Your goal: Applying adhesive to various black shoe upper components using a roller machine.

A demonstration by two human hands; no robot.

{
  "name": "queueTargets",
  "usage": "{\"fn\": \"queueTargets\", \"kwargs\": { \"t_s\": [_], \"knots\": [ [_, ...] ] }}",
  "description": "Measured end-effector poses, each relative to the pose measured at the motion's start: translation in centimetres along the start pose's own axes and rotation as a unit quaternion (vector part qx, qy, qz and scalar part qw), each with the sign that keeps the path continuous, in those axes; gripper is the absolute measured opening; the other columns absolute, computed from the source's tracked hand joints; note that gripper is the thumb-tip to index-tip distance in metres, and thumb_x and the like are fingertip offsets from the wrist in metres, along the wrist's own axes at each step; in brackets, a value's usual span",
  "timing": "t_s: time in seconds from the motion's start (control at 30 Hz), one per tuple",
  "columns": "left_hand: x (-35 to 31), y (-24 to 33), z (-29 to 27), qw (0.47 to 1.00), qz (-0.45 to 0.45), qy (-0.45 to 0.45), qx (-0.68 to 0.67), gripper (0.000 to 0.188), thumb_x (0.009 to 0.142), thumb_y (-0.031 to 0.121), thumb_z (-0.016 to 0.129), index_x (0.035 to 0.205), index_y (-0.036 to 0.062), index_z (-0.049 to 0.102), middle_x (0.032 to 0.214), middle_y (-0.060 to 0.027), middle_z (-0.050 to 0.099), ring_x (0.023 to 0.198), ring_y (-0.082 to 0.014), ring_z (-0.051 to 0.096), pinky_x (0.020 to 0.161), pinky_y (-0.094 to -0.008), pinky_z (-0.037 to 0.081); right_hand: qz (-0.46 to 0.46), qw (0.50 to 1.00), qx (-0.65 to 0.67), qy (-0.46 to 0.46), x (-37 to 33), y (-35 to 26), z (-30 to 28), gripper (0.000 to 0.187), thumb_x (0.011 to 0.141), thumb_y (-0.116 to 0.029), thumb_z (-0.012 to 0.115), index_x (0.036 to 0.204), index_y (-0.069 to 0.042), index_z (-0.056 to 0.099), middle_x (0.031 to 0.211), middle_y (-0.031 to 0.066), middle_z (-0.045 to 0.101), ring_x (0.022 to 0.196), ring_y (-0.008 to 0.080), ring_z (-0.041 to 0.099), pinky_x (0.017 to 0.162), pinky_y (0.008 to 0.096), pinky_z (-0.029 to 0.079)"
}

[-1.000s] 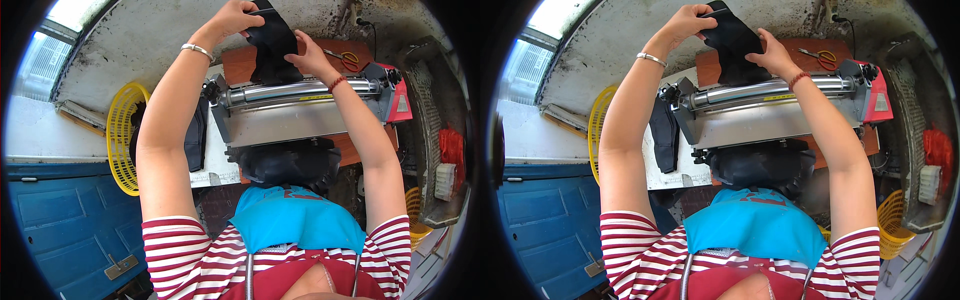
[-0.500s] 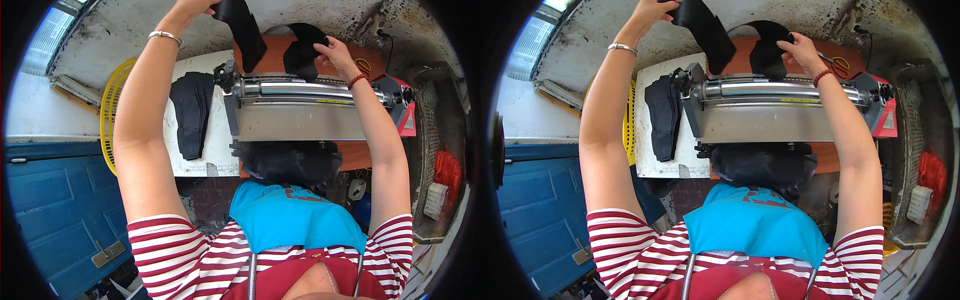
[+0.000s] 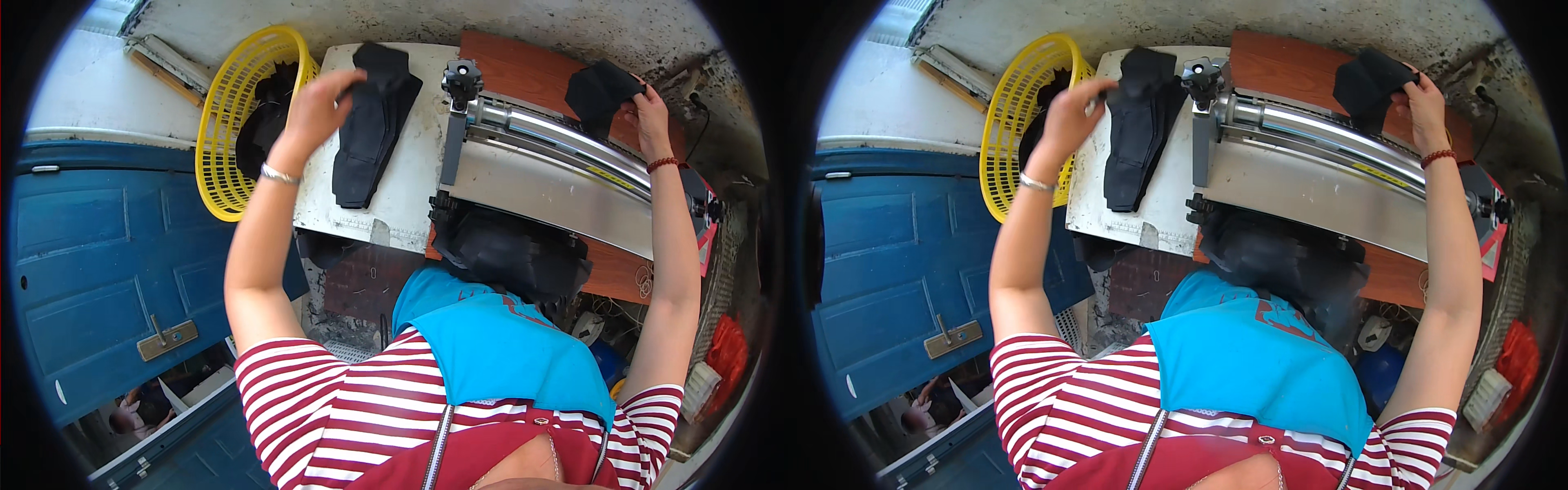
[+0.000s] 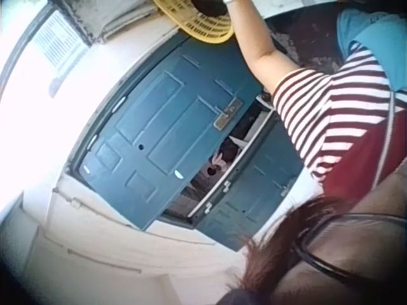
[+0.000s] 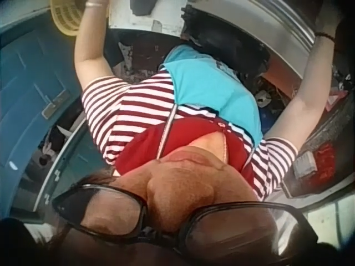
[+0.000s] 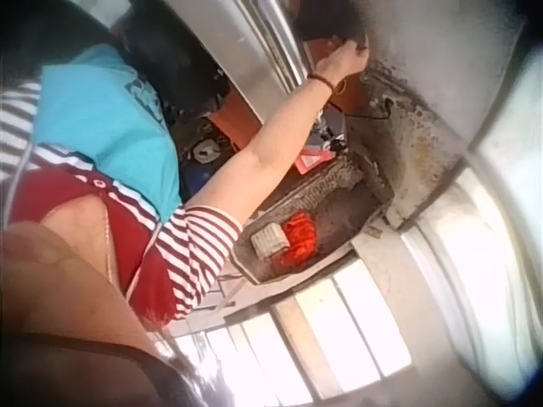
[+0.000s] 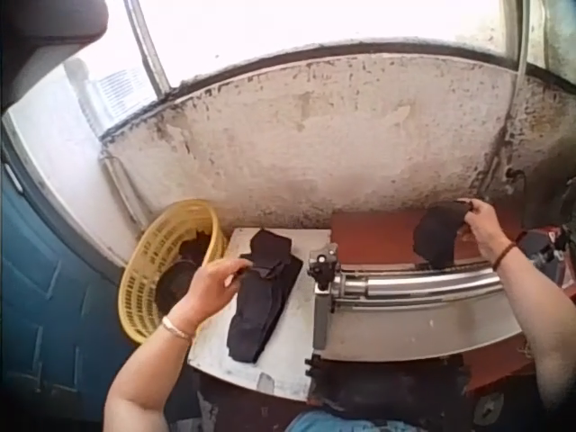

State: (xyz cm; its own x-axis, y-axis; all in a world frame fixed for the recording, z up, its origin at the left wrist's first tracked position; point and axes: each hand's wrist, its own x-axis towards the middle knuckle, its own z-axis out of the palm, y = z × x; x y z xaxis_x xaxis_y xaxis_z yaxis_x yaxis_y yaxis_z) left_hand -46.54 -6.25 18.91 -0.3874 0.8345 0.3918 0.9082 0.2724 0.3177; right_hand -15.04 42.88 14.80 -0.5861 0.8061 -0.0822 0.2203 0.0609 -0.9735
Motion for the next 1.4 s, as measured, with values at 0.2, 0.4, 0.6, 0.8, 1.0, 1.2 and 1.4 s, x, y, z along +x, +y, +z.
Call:
{"fn": "queueTargets", "kwargs": {
  "t_s": [0.2, 0.4, 0.6, 0.8, 1.0, 1.2, 1.4],
  "knots": [
    [-15.3, -1.3, 8.0, 0.975, -0.177, -0.134, 0.023, 0.02, 0.079, 0.001, 0.067, 0.095, 0.0106, 0.072, 0.093, -0.0088, 0.071, 0.091, -0.0336, 0.069, 0.079, -0.0446, 0.056, -0.01, 0.997, 0.069, 0.037, 1.3, -0.1, -1.3, 0.029, 0.103, -0.018, 0.057, 0.13, -0.013, 0.068, 0.1, -0.0026, 0.071, 0.078, 0.0075, 0.067, 0.06, 0.021, 0.054],
    [-18.1, -3.1, 10.0, 0.985, -0.147, -0.092, 0.017, 0.021, 0.072, 0.002, 0.069, 0.091, 0.0097, 0.073, 0.1, -0.0095, 0.069, 0.098, -0.0346, 0.067, 0.083, -0.0444, 0.055, -0.042, 0.998, 0.031, 0.019, 1.6, -3.2, -1.2, 0.03, 0.103, -0.019, 0.058, 0.131, -0.015, 0.067, 0.101, -0.0024, 0.072, 0.077, 0.0072, 0.067, 0.065, 0.0234, 0.054],
    [-16.7, -1.2, 8.6, 0.939, -0.238, -0.244, 0.048, 0.039, 0.071, 0.026, 0.074, 0.106, 0.0083, 0.077, 0.113, -0.0137, 0.071, 0.107, -0.0337, 0.068, 0.094, -0.0433, 0.055, -0.118, 0.993, 0.009, -0.006, -0.3, -7.8, -1.0, 0.036, 0.104, -0.02, 0.056, 0.139, -0.012, 0.062, 0.104, -0.0019, 0.071, 0.084, 0.0059, 0.068, 0.072, 0.0234, 0.054],
    [-12.0, 4.6, 4.0, 0.87, -0.279, -0.366, -0.178, 0.04, 0.079, 0.028, 0.075, 0.107, -0.0006, 0.076, 0.099, -0.0185, 0.076, 0.092, -0.0301, 0.074, 0.086, -0.0376, 0.057, -0.163, 0.986, 0.008, -0.032, -6.5, -14.1, -1.1, 0.033, 0.103, -0.023, 0.064, 0.129, -0.004, 0.06, 0.1, 0.0033, 0.073, 0.071, 0.0103, 0.07, 0.058, 0.0235, 0.057],
    [-8.0, 13.1, 2.0, 0.765, -0.08, -0.358, -0.529, 0.041, 0.088, 0.029, 0.071, 0.114, -0.003, 0.072, 0.094, -0.0117, 0.074, 0.086, -0.0187, 0.071, 0.08, -0.034, 0.057, -0.253, 0.955, 0.048, -0.15, -11.6, -15.6, -4.4, 0.042, 0.106, -0.02, 0.052, 0.145, -0.003, 0.054, 0.111, 0.0034, 0.07, 0.094, 0.0083, 0.068, 0.081, 0.0238, 0.056],
    [-1.4, 22.5, 4.8, 0.772, -0.025, -0.244, -0.586, 0.024, 0.095, 0.011, 0.067, 0.116, -0.001, 0.072, 0.097, -0.0045, 0.071, 0.094, -0.0107, 0.065, 0.086, -0.0269, 0.053, -0.305, 0.941, 0.08, -0.127, -19.6, -11.9, -6.4, 0.058, 0.098, -0.019, 0.068, 0.145, 0.006, 0.049, 0.116, 0.004, 0.065, 0.103, 0.006, 0.061, 0.089, 0.02, 0.05],
    [1.3, 28.8, 6.6, 0.742, 0.055, -0.299, -0.598, 0.028, 0.102, 0.02, 0.06, 0.116, -0.0017, 0.071, 0.096, -0.0053, 0.071, 0.092, -0.0114, 0.066, 0.084, -0.0271, 0.053, -0.286, 0.924, 0.196, -0.163, -23.7, -8.8, -7.2, 0.064, 0.092, -0.023, 0.076, 0.143, 0.005, 0.048, 0.123, 0.006, 0.06, 0.111, 0.0123, 0.06, 0.097, 0.0263, 0.05]
  ]
}}
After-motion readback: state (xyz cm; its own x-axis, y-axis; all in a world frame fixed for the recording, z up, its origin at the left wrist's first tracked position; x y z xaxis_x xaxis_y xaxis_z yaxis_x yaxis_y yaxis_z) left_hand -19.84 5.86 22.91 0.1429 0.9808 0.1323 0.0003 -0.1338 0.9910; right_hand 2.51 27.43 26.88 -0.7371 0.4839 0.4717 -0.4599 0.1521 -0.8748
